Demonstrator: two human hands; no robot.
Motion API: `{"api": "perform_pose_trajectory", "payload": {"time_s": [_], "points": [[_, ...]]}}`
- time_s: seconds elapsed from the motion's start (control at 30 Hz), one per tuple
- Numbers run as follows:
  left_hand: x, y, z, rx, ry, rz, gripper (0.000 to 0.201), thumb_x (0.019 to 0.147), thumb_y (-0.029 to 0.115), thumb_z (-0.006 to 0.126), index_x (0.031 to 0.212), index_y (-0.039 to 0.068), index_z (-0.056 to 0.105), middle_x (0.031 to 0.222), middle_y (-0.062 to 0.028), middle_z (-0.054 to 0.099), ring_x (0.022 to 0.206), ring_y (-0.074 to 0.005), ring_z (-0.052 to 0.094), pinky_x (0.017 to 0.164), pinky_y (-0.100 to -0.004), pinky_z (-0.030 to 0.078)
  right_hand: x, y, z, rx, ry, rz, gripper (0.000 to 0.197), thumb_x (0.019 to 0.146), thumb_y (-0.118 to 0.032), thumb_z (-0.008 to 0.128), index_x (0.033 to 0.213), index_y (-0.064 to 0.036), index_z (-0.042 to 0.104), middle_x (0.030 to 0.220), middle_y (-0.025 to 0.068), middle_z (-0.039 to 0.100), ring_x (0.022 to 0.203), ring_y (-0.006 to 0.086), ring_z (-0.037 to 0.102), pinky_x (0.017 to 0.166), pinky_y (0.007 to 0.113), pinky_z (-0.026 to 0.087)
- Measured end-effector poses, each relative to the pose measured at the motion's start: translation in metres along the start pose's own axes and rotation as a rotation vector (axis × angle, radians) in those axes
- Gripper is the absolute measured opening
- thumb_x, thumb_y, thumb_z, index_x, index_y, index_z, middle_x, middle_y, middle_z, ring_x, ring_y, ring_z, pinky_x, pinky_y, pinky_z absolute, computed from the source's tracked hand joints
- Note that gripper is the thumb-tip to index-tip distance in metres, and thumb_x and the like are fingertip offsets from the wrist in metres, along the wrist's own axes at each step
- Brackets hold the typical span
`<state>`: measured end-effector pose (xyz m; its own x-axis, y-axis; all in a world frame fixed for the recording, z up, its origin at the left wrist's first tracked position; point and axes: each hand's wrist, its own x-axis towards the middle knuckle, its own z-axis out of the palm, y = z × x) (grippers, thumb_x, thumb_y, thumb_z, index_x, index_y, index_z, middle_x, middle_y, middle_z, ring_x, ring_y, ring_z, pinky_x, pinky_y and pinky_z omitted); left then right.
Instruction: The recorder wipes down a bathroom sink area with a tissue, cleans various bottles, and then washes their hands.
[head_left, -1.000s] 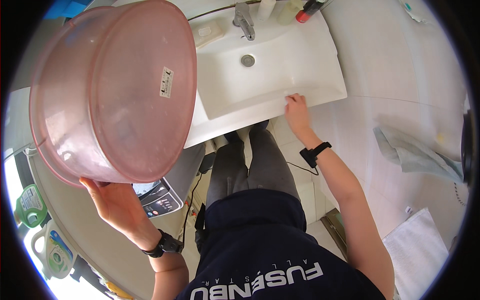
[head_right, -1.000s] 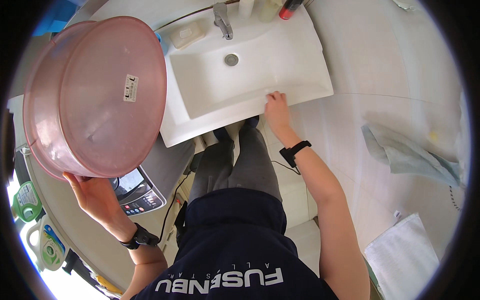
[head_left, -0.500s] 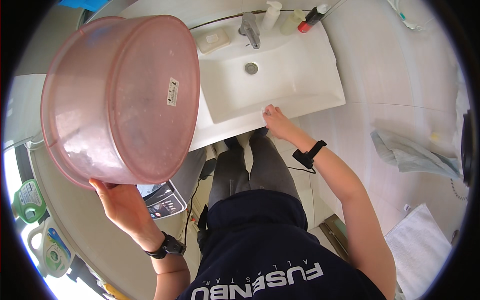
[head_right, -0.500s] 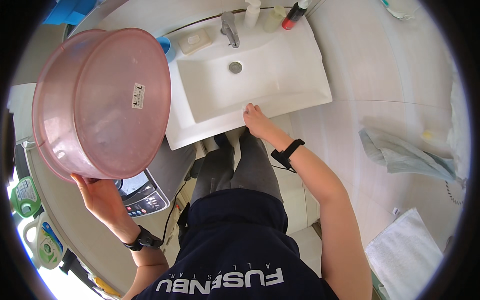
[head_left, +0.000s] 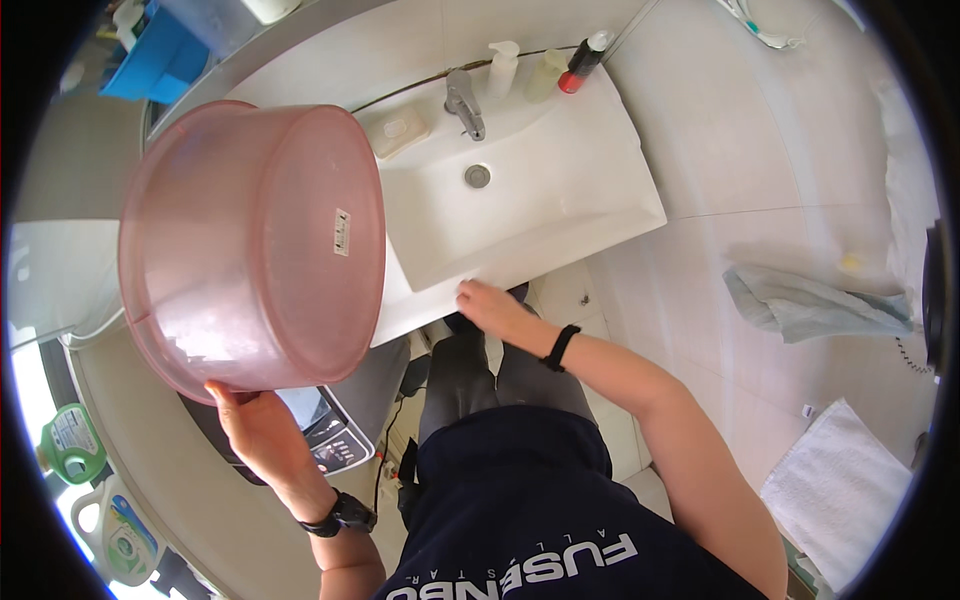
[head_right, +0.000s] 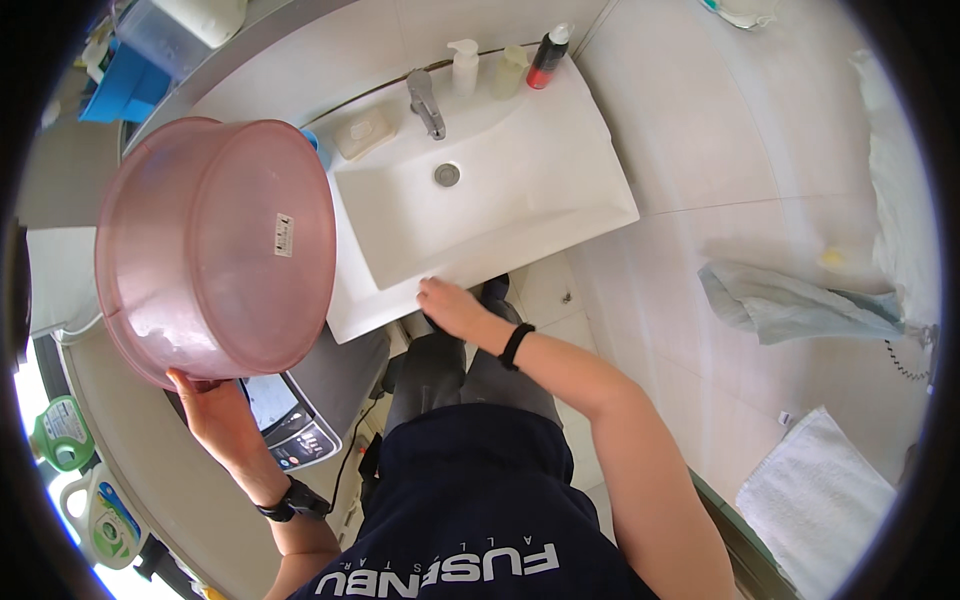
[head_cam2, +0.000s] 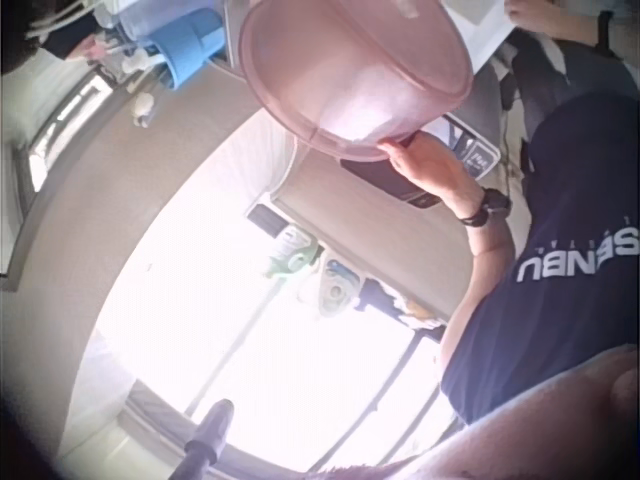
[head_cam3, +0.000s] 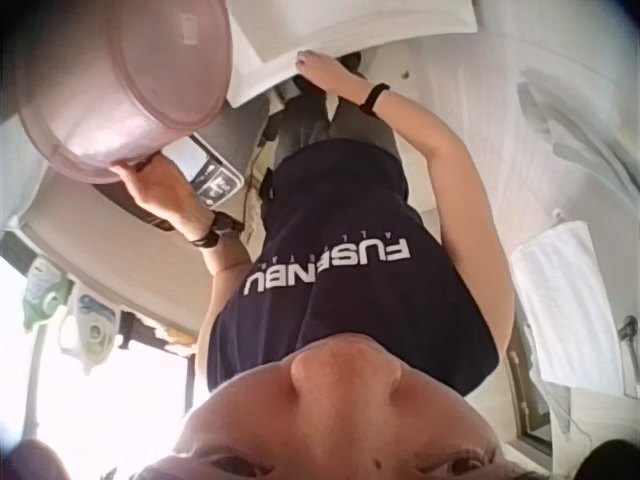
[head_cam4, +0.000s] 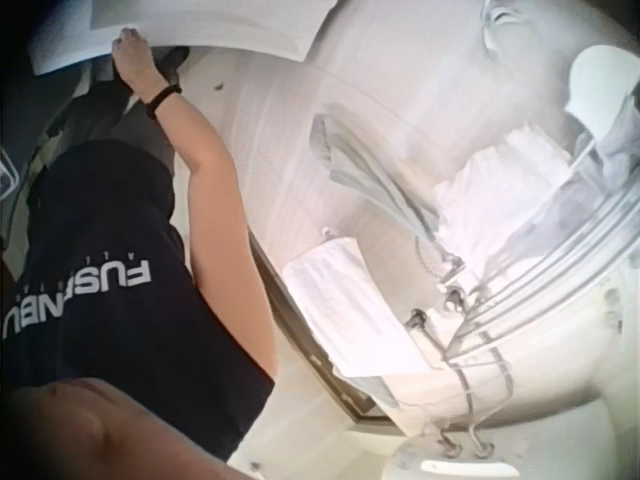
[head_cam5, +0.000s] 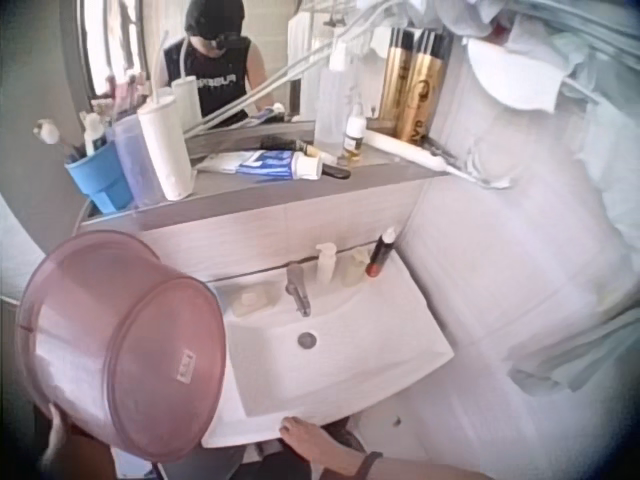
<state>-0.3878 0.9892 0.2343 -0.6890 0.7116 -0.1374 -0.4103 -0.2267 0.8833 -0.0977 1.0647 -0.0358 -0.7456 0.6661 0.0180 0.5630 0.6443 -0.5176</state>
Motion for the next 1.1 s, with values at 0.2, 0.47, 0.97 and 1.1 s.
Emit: {"api": "perform_pose_trajectory", "payload": {"time_s": [0.2,0.47,0.97,1.1], "points": [[-0.007,-0.029,0.033,0.233,-0.123,-0.134,0.048,0.108,0.036,0.046,0.125,-0.007,0.059,0.118,-0.0135,0.063,0.110,-0.0203,0.057,0.104,-0.0395,0.040,0.001,-0.027,0.005,0.353,0.001,-0.167,0.009,0.086,-0.011,0.061,0.086,-0.0025,0.064,0.091,0.0126,0.060,0.092,0.0298,0.062,0.082,0.040,0.053],[-0.050,-0.096,0.158,0.292,-0.437,-0.346,0.017,0.100,0.014,0.062,0.106,0.001,0.070,0.092,0.0019,0.061,0.090,-0.0091,0.054,0.085,-0.0255,0.040,-0.164,0.056,-0.099,0.401,0.222,0.669,0.021,0.081,-0.020,0.078,0.095,-0.0037,0.073,0.087,0.0139,0.068,0.076,0.0289,0.066,0.070,0.036,0.054],[-0.091,-0.253,0.460,0.644,-1.541,0.978,0.025,0.067,0.040,0.079,0.068,0.017,0.069,0.075,-0.0012,0.057,0.091,-0.0249,0.049,0.085,-0.0390,0.035,-0.268,0.069,-0.156,0.510,0.345,0.913,0.025,0.080,-0.015,0.082,0.099,-0.0007,0.073,0.089,0.0123,0.071,0.073,0.0203,0.069,0.069,0.030,0.056],[-0.098,-0.281,0.494,0.509,-1.662,0.975,0.025,0.063,0.039,0.075,0.063,0.015,0.067,0.078,-0.0025,0.056,0.099,-0.0288,0.045,0.091,-0.0436,0.033,-0.219,0.091,-0.188,0.496,0.396,0.755,0.025,0.081,-0.014,0.081,0.100,-0.0008,0.073,0.090,0.0124,0.070,0.074,0.0203,0.069,0.069,0.030,0.055]]}}
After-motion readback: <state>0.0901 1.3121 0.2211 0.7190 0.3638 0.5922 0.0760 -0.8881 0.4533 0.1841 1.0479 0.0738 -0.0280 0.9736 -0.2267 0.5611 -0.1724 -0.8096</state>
